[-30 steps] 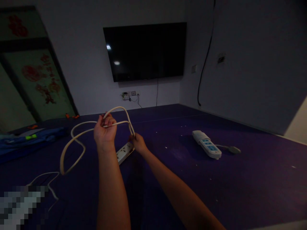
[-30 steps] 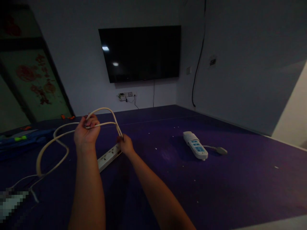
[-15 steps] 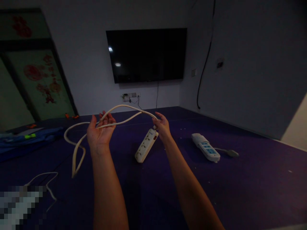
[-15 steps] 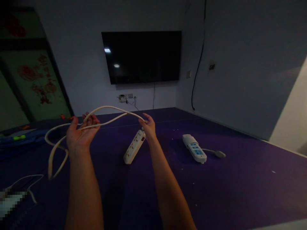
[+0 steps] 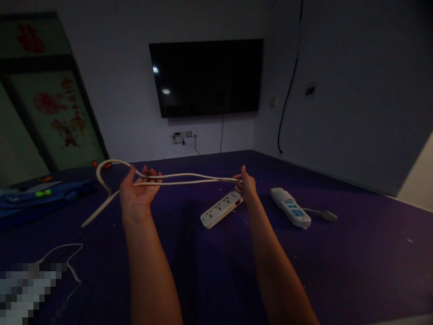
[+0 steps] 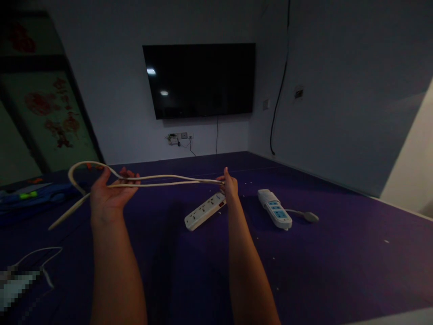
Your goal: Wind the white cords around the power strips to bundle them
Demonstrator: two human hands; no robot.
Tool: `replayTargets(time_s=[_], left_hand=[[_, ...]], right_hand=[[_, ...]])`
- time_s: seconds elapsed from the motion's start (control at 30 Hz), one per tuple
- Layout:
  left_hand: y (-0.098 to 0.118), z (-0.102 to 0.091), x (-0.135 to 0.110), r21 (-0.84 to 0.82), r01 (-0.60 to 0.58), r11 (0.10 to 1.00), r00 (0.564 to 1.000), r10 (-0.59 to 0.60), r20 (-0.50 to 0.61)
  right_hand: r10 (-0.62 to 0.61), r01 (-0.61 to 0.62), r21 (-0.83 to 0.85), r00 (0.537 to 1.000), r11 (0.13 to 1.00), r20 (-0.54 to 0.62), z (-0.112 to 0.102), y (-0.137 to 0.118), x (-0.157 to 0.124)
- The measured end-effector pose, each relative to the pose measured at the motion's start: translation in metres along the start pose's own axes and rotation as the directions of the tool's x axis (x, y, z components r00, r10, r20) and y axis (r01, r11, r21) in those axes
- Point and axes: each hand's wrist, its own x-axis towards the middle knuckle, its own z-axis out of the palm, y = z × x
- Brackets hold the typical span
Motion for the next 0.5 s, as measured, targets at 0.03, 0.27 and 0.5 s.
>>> replayTargets(time_s=[0.03, 0.27, 0.5], left_hand=[[-0.001, 0.001, -0.001, 0.008, -0.016, 1.0, 1.0, 0.016, -0.006], [-0.002, 0.003, -0.004, 0.035, -0.135, 0.99, 0.991, 0.135, 0.006], [0.004, -0.004, -0.008, 0.056, -0.305, 0.951, 0.952, 0.301, 0.06]], right_hand=[[0.02, -0.02, -0.004, 0.997, 1.0, -0.069, -0.001, 0.004, 0.002], [0.04, -0.065, -0.077, 0.956, 0.995, -0.292, -0.007, 0.021, 0.011], [0.019, -0.061, -0.142, 0.96, 0.988, -0.28, -0.01, 0.028, 0.016]])
